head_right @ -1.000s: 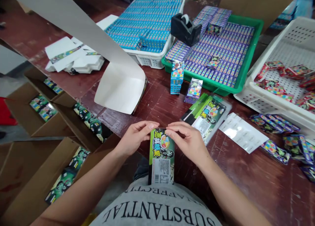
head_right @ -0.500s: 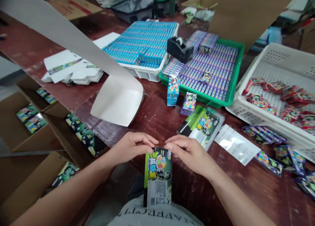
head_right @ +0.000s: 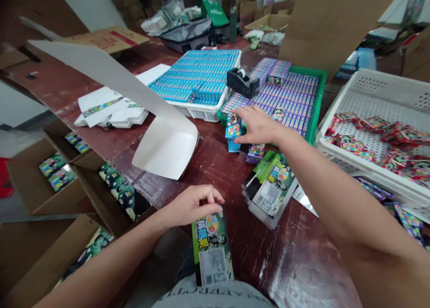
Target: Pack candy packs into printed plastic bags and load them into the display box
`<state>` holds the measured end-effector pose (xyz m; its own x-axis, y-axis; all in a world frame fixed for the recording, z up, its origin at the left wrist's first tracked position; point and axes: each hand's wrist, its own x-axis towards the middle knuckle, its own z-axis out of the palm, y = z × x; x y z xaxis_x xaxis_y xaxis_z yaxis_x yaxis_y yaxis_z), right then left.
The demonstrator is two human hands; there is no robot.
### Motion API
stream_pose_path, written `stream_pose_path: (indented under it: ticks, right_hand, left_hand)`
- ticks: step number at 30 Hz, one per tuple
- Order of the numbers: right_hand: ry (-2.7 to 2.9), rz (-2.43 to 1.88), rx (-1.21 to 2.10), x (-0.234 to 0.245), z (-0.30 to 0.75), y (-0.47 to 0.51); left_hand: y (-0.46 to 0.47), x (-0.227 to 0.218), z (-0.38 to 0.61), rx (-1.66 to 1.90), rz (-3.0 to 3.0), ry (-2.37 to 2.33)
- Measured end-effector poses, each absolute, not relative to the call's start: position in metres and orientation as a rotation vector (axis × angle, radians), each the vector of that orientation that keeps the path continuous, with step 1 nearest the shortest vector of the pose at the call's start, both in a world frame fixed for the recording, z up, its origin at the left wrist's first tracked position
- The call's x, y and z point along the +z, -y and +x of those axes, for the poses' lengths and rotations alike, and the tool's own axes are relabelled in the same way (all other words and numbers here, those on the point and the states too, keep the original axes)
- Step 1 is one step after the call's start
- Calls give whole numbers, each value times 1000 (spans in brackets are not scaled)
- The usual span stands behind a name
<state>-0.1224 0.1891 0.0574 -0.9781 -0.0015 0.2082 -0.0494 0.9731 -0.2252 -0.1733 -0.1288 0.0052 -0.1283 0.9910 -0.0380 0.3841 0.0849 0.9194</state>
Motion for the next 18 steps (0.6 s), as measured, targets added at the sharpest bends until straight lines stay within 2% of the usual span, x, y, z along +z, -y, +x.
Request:
stream_pose_path:
  ticks: [5, 11, 15, 18]
  right_hand:
    - [2641, -138, 637, 49, -15, -103]
    - [2462, -699, 644, -4, 69, -16]
    - [2523, -684, 792, -12, 71, -6]
    - [2689, -529, 1023, -6, 71, -18]
  left_hand:
    - [159, -7, -191, 1014, 1106, -1650]
    - [177, -9, -205, 1629, 447, -2158]
    - [169, -11, -188, 1851, 332, -2042]
    - [167, -13, -179, 1869, 298, -1993]
